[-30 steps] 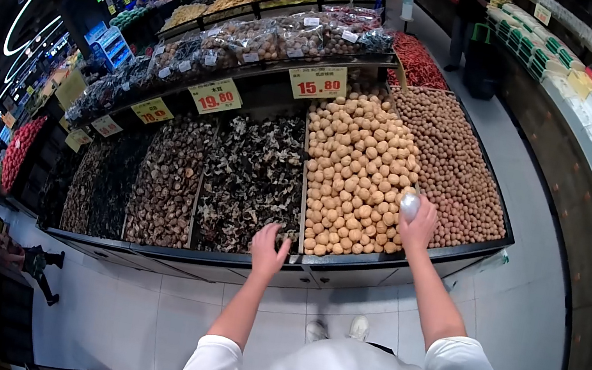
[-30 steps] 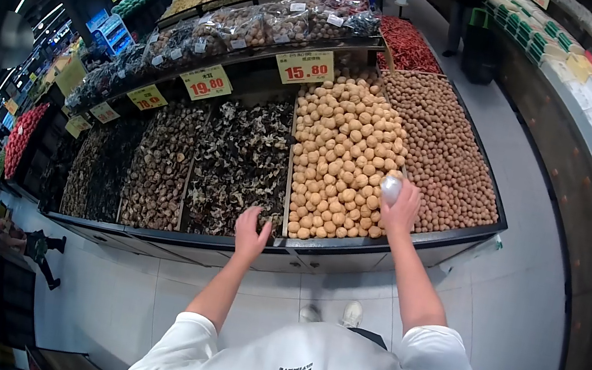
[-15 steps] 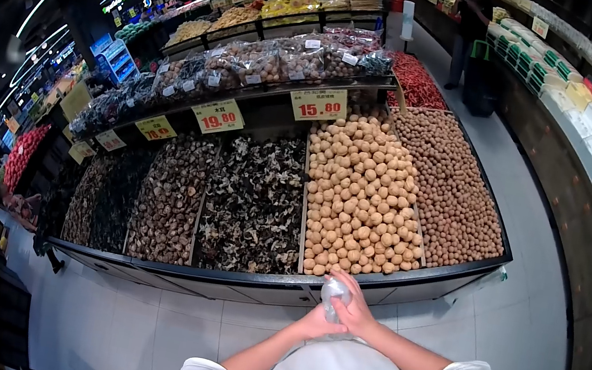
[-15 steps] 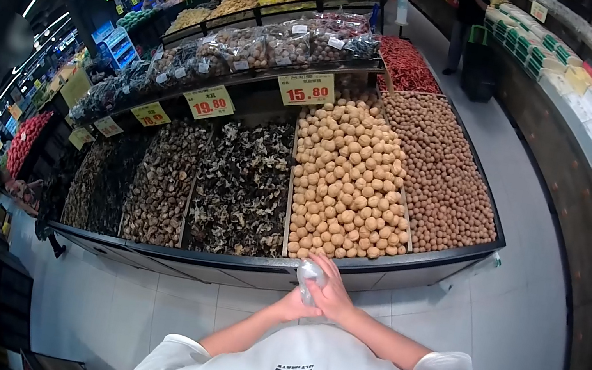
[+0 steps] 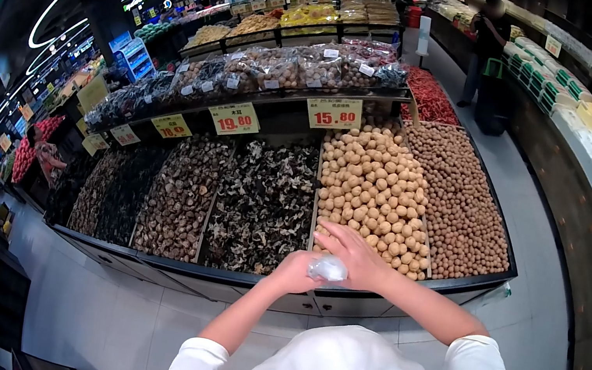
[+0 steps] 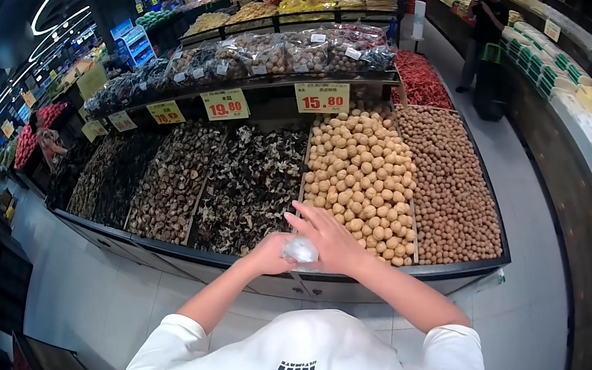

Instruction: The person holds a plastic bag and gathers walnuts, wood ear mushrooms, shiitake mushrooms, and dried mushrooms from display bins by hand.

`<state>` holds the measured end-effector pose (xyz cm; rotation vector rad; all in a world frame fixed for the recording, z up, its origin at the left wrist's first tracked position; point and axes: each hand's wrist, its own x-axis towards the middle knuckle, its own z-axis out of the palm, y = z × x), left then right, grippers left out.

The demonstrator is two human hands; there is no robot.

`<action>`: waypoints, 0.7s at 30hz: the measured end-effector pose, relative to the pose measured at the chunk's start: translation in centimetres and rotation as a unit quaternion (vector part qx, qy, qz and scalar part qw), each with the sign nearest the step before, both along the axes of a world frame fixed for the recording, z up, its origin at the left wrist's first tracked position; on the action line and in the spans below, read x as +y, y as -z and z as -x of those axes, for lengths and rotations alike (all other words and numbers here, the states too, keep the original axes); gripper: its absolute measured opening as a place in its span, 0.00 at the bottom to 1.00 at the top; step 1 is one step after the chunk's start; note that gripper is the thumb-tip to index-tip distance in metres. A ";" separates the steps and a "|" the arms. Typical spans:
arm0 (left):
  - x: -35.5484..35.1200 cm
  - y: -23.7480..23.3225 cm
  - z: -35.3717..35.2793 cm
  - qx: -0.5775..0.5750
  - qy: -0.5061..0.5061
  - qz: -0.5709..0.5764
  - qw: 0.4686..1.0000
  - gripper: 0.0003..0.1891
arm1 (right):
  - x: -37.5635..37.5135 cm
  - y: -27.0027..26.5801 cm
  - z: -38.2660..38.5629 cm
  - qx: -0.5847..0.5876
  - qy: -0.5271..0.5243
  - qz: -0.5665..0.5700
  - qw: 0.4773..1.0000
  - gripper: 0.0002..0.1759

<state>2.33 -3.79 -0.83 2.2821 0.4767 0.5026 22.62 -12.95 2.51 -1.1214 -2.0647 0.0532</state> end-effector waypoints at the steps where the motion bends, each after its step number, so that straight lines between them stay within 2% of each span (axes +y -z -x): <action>1: 0.9 -0.7 -0.1 0.048 -0.017 -0.082 0.995 0.16 | 1.1 -0.2 -0.5 0.000 -0.001 0.002 1.000 0.42; 3: 3.8 -0.1 -0.9 0.094 -0.025 -0.234 0.967 0.18 | 3.7 0.5 -1.8 -0.106 -0.047 -0.171 0.978 0.40; 5: 5.7 -0.6 -2.2 0.066 -0.046 -0.295 0.952 0.21 | 6.3 1.7 -2.9 -0.197 -0.026 -0.207 0.958 0.38; 7: 9.3 1.7 -3.1 0.017 -0.032 -0.367 0.929 0.23 | 8.7 3.0 -4.0 -0.270 -0.013 -0.181 0.946 0.39; 8: 10.7 2.5 -3.4 0.047 -0.049 -0.370 0.926 0.21 | 10.2 4.2 -4.9 -0.308 0.006 -0.184 0.933 0.43; 9: 11.5 2.8 -3.4 0.067 -0.062 -0.388 0.917 0.20 | 10.7 4.3 -5.3 -0.308 0.007 -0.183 0.934 0.43; 11: 13.3 4.9 -2.8 0.049 -0.100 -0.413 0.904 0.19 | 11.0 4.5 -6.1 -0.341 0.085 -0.055 0.935 0.49; 12: 13.3 5.5 -2.5 0.096 -0.125 -0.379 0.912 0.20 | 11.0 5.1 -6.5 -0.344 0.120 -0.005 0.931 0.55; 13: 13.3 6.2 -2.3 0.096 -0.124 -0.377 0.913 0.20 | 10.6 5.8 -7.0 -0.345 0.120 -0.003 0.931 0.55; 15: 13.2 7.0 -2.0 0.091 -0.112 -0.389 0.910 0.16 | 9.6 7.1 -7.4 -0.361 0.211 0.088 0.904 0.57; 21: 12.7 8.0 -2.0 0.088 -0.112 -0.396 0.907 0.17 | 8.2 8.5 -8.4 -0.359 0.218 0.108 0.901 0.58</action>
